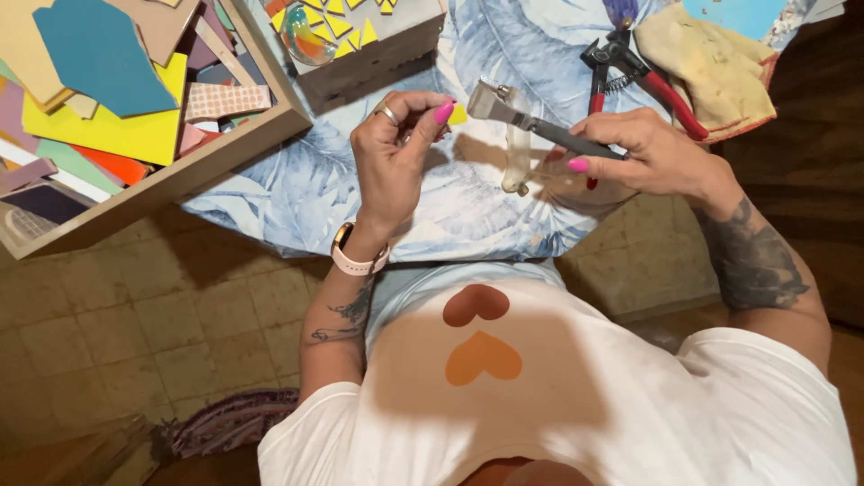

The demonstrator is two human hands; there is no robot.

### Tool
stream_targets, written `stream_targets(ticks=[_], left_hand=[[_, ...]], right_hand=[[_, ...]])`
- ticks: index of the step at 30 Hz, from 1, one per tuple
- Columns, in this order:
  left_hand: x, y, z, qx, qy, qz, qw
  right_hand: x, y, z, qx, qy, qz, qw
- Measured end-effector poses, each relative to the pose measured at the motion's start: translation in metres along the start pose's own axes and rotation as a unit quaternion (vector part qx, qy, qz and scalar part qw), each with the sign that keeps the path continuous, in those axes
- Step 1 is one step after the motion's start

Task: Cutting small pieces of colorful material using nippers

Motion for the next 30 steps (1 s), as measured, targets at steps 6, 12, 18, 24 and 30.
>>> stream_targets(ticks=[6, 12, 18, 24, 30], left_hand=[[-0.003, -0.001, 0.000, 0.010, 0.011, -0.028, 1.000], [-0.002, -0.002, -0.002, 0.016, 0.010, -0.026, 0.999], [0.002, -0.003, -0.005, 0.018, 0.018, 0.001, 1.000], [0.002, -0.002, -0.007, 0.017, 0.020, 0.014, 1.000], [-0.004, 0.000, -0.006, 0.000, 0.041, 0.020, 0.999]], right_hand=[[0.000, 0.003, 0.001, 0.014, -0.077, 0.049, 0.996], [0.000, 0.008, 0.000, 0.005, -0.087, 0.061, 0.994], [-0.002, 0.014, 0.002, 0.010, -0.100, 0.066, 0.993], [0.003, 0.015, 0.001, 0.020, -0.096, 0.053, 0.994], [0.008, 0.018, -0.003, 0.038, -0.086, 0.026, 0.995]])
Point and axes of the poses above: each hand's wrist, its own z-axis towards the middle knuckle, its own y-axis out of the palm, x = y × z, the point moved 5 cm from there along z, towards the middle knuckle, and after that the axes turned 14 degrees about z, right-handed, at the moved point
